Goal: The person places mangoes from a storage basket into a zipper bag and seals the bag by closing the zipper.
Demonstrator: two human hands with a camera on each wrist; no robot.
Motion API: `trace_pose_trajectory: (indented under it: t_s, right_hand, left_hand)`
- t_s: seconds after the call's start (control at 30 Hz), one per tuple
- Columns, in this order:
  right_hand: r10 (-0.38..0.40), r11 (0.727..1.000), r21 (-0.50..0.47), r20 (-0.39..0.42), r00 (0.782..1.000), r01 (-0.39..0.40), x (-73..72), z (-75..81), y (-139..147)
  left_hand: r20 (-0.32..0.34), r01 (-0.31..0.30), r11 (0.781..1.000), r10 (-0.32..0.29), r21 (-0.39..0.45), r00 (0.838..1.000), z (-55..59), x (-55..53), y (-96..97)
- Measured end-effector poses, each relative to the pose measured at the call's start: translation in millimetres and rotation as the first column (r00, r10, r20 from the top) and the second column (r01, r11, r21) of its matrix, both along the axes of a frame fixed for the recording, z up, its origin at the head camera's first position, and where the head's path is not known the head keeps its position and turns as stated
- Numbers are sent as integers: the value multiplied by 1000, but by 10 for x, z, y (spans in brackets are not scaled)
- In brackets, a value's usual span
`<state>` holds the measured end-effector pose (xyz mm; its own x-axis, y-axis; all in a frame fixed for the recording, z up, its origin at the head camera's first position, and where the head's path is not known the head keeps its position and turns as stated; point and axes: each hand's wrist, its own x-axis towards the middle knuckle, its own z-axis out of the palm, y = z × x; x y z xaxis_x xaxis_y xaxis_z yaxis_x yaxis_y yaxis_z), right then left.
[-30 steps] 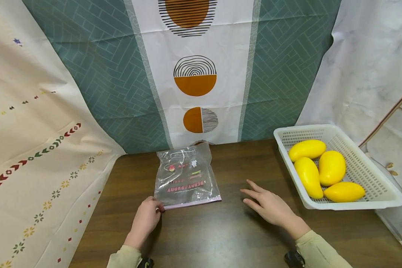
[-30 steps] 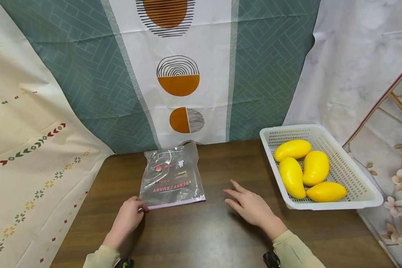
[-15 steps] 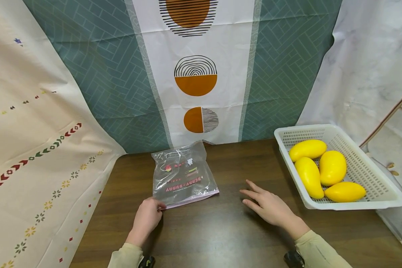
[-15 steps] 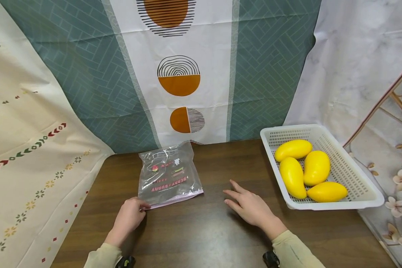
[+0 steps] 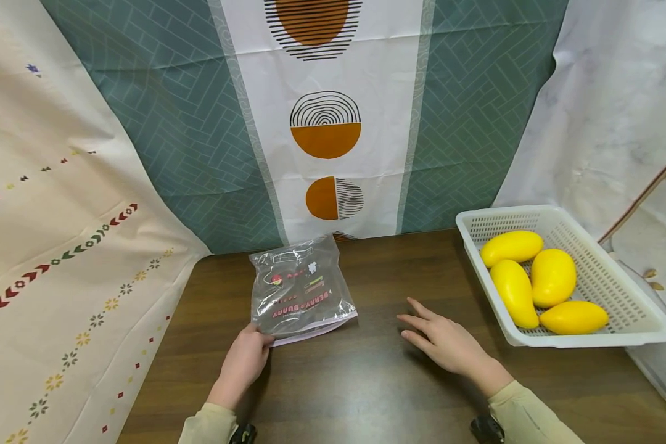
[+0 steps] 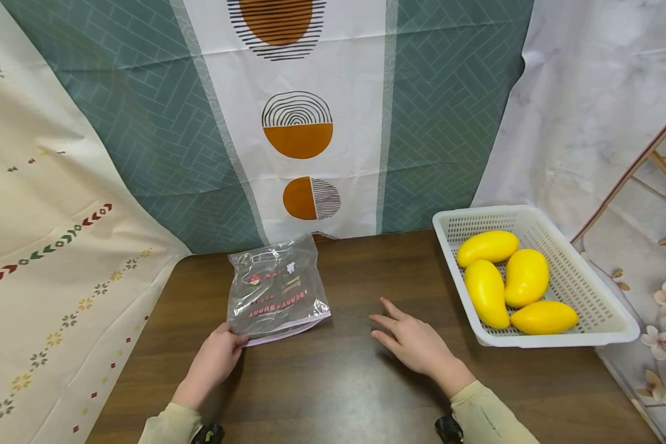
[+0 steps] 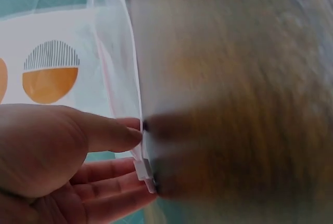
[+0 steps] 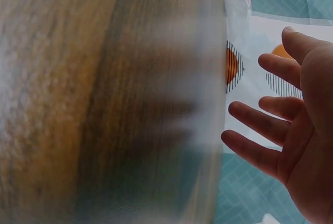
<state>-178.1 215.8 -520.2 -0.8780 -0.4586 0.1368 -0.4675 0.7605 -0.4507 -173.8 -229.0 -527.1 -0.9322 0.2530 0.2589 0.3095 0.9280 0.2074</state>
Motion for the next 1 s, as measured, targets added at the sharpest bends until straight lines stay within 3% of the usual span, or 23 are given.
trace_pose_trajectory:
  t_s: [0.23, 0.5, 0.6, 0.7, 0.83, 1.0]
  right_hand:
    - [5, 1000, 7, -1, 1000, -5, -7, -9, -4]
    - [6, 1000, 8, -2, 1000, -6, -7, -11, 6]
    - [7, 1000, 3, 0, 1000, -7, -9, -7, 6]
    - [6, 1000, 4, 7, 1000, -6, -16, -3, 3]
    - [7, 1000, 2, 15, 1000, -7, -17, 1, 6]
    - [10, 1000, 1, 22, 1000, -10, -11, 8, 12]
  left_hand:
    - [19, -69, 997, 70, -29, 997, 11, 6, -21]
    - [-154, -83, 996, 77, -33, 985, -23, -4, -5]
    - [-182, -97, 995, 90, -28, 979, -27, -9, -10]
    - [-152, -107, 994, 100, -36, 983, -16, -2, -15]
    - [-67, -121, 992, 119, -38, 991, -2, 23, -36]
    - [-26, -167, 986, 167, 11, 986, -7, 27, -69]
